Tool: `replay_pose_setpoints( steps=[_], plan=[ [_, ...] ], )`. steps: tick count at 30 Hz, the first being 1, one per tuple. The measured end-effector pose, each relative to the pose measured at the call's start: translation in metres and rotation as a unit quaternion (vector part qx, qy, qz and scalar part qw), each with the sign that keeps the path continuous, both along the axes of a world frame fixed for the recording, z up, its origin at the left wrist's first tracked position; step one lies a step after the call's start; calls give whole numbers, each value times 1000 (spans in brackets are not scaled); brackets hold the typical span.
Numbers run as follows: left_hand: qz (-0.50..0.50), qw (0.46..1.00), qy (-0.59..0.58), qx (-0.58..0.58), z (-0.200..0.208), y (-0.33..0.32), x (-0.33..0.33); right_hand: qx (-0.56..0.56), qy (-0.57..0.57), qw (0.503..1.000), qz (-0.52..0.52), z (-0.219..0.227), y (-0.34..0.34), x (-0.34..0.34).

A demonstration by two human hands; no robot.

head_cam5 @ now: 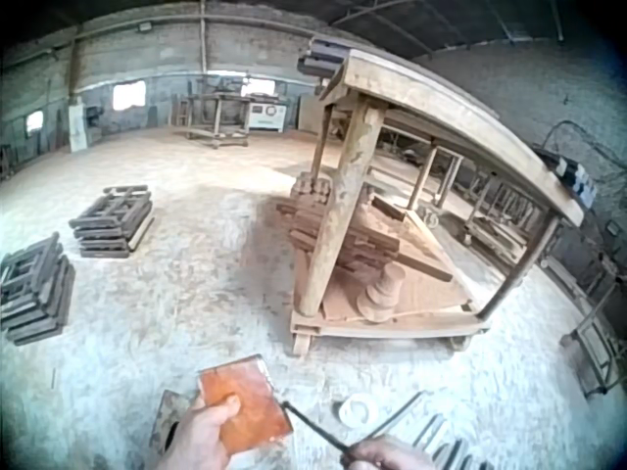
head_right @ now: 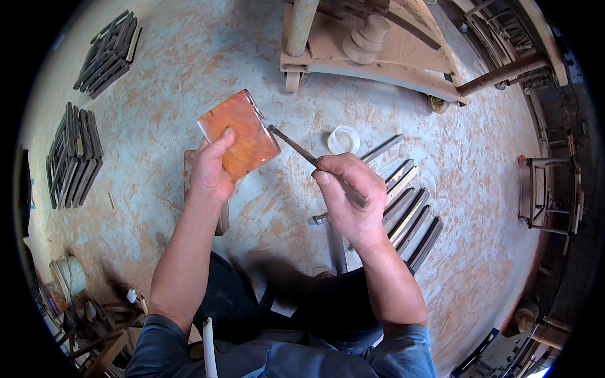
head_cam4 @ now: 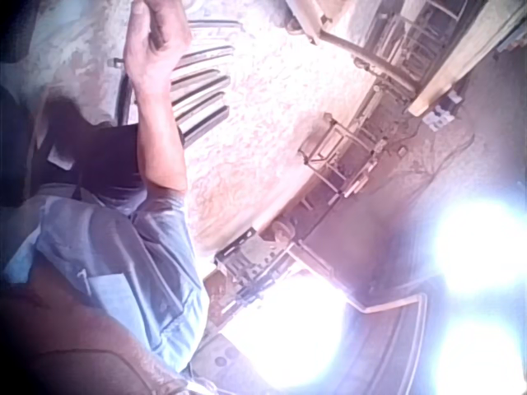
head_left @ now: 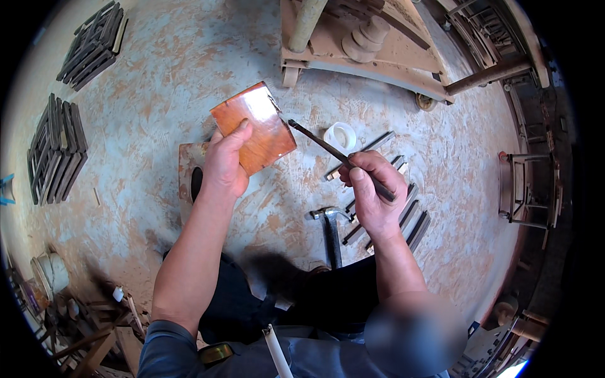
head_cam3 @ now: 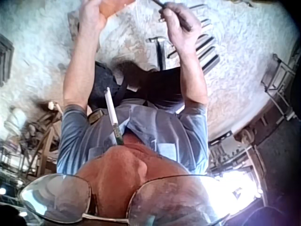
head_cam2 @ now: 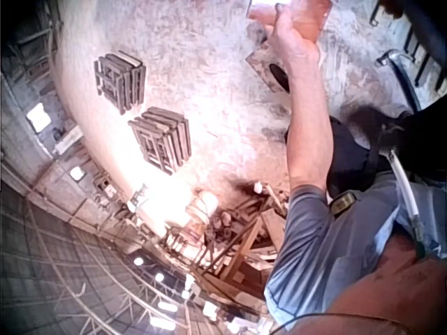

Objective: The person assembles a small wooden frame by applying glue to joints and hammering nails to secure the pieces. They measure the frame with a tape measure and then handle a small carved wooden box, applying glue to its edges.

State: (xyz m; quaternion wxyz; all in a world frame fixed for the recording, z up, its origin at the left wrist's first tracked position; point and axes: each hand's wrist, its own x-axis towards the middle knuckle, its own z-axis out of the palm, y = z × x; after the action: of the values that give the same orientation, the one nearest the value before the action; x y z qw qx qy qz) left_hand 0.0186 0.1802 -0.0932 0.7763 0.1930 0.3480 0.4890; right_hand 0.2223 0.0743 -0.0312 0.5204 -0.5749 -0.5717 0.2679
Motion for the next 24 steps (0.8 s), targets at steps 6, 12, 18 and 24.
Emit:
replay_pose_setpoints(
  steps=[6,12,18,24],
  plan=[
    [5,1000,0,1,-4,2,-2,10,-22,1000,11,-3,1,-1],
    [2,1000,-5,-5,-7,5,-4,11,-27,999,13,-3,2,-2],
    [5,1000,-3,-5,-13,10,-6,8,-27,1000,13,-3,1,0],
    [15,1000,-22,-13,-4,11,-3,4,-26,1000,10,-5,1,2]
  ],
)
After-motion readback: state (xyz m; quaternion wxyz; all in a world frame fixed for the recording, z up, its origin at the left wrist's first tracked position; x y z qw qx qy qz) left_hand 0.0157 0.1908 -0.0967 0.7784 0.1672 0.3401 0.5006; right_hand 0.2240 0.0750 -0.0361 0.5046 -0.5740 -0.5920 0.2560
